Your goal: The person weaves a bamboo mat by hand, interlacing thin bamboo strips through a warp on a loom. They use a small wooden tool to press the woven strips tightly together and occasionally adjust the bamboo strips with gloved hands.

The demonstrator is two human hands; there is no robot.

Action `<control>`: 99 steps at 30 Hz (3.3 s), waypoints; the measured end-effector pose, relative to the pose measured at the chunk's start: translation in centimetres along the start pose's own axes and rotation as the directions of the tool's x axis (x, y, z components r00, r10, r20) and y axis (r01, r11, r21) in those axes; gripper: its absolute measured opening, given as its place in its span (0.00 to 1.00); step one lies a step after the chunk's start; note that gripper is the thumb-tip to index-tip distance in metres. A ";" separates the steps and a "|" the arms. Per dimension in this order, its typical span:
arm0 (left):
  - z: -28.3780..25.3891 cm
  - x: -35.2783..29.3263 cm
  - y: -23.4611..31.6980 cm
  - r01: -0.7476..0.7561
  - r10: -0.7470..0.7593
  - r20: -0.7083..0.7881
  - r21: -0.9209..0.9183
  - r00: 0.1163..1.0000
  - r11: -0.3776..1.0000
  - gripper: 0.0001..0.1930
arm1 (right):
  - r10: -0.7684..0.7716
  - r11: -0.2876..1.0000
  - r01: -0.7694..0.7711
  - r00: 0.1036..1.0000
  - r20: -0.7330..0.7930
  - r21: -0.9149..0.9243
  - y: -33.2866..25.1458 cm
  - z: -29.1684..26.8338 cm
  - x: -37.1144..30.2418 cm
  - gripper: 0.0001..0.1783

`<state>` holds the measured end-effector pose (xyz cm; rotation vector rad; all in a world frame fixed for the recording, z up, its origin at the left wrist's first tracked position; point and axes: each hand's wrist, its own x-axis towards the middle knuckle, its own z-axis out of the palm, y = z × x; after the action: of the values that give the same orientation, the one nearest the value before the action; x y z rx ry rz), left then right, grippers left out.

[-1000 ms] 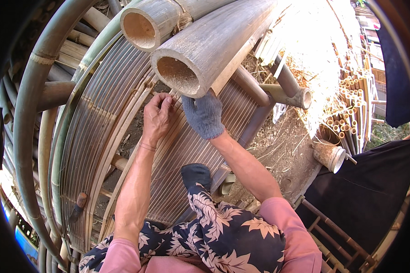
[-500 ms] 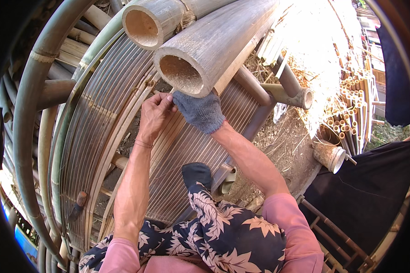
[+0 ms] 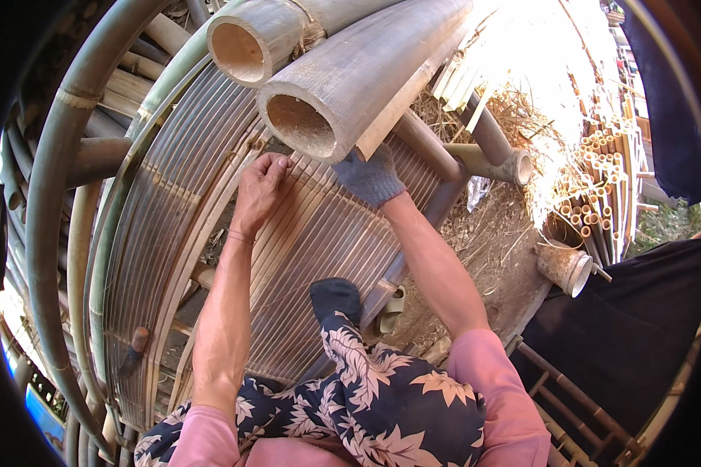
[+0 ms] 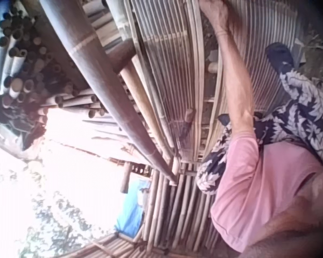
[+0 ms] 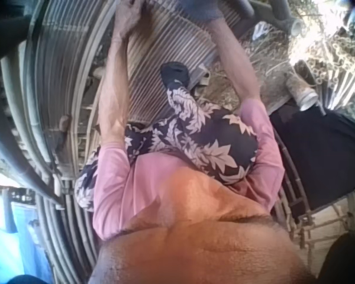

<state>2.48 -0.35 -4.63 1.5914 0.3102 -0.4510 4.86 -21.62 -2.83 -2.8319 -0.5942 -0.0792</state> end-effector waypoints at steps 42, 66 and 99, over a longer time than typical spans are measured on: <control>3.1 -7.5 1.4 -0.079 0.357 -0.441 0.534 0.823 0.842 0.24 | 0.538 0.214 -0.571 0.746 0.392 0.793 1.8 0.0 1.5 0.19; 2.1 -3.4 -1.5 0.197 -0.066 -0.338 0.368 0.939 0.909 0.11 | -0.257 0.783 -0.208 0.750 0.610 0.586 1.3 -0.5 2.8 0.17; -2.2 -2.7 2.4 -0.171 0.227 -0.255 0.223 0.940 0.960 0.26 | 0.078 0.411 -0.501 0.852 0.518 0.762 -3.8 -1.2 5.4 0.17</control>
<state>1.42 1.85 -1.14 1.8643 0.3191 -0.1002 8.30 -16.47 -0.29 -1.8125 -0.0771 0.7177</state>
